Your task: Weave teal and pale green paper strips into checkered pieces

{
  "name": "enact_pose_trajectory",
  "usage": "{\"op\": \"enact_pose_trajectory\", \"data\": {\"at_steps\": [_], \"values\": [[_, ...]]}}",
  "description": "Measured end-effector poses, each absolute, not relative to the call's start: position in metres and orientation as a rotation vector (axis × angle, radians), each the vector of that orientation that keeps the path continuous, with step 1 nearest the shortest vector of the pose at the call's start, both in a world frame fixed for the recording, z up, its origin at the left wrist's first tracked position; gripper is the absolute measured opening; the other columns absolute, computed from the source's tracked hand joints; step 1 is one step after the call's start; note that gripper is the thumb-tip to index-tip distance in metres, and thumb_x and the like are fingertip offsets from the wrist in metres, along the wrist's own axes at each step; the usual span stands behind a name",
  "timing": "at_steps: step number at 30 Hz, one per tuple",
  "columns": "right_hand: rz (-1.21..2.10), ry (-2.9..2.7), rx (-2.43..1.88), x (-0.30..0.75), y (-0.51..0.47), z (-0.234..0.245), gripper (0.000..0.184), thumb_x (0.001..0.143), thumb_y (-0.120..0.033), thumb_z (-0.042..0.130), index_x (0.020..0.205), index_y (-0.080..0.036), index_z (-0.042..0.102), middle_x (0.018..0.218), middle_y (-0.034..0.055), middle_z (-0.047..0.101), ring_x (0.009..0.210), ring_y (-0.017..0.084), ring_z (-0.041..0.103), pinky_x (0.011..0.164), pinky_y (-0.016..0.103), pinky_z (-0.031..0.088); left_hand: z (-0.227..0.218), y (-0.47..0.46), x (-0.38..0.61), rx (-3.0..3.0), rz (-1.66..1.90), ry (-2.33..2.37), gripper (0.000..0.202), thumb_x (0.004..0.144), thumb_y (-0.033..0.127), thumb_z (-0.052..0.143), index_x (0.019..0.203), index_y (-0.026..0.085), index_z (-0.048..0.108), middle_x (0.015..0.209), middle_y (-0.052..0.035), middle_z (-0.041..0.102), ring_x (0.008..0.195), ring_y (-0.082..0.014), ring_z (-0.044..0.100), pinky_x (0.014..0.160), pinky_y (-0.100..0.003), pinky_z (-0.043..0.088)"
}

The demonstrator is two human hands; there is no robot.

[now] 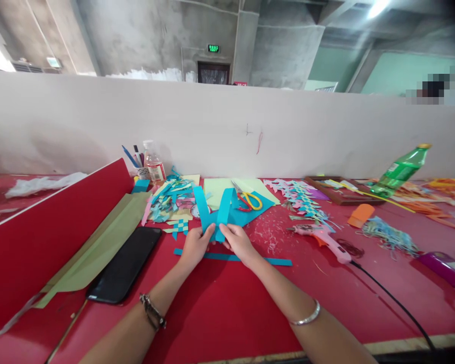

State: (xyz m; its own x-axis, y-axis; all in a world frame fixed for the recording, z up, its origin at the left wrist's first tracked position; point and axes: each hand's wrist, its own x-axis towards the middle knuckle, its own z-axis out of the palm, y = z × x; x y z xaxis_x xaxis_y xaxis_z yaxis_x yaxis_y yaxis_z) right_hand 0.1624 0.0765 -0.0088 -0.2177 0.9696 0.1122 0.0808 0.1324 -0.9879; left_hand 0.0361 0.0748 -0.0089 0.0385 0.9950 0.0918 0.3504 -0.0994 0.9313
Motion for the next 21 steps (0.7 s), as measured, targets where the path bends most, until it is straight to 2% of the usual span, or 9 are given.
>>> {"op": "enact_pose_trajectory", "data": {"at_steps": [8,21], "values": [[1.225,-1.435,-1.083,0.1626,0.0829,-0.0135,0.035,0.075,-0.045,0.040,0.052,-0.018,0.037,0.036,-0.0071,0.034,0.034,0.005,0.032,0.036,0.019,0.022,-0.0066,0.0737,0.0379,1.650,0.964,1.311,0.044,0.070,0.050,0.042,0.054,0.012,0.056,0.047,-0.0001,0.053,0.041,-0.0086,0.045,0.040,-0.018,0.034],[1.226,-1.439,-1.111,0.1628,0.0810,-0.0094,0.037,0.075,-0.044,0.040,0.049,-0.018,0.037,0.035,-0.0068,0.035,0.034,0.005,0.031,0.036,0.019,0.022,-0.0069,0.0747,0.0373,1.637,0.998,1.375,0.045,0.072,0.050,0.038,0.051,0.013,0.054,0.043,0.0016,0.051,0.039,-0.0088,0.044,0.040,-0.018,0.033]]}}
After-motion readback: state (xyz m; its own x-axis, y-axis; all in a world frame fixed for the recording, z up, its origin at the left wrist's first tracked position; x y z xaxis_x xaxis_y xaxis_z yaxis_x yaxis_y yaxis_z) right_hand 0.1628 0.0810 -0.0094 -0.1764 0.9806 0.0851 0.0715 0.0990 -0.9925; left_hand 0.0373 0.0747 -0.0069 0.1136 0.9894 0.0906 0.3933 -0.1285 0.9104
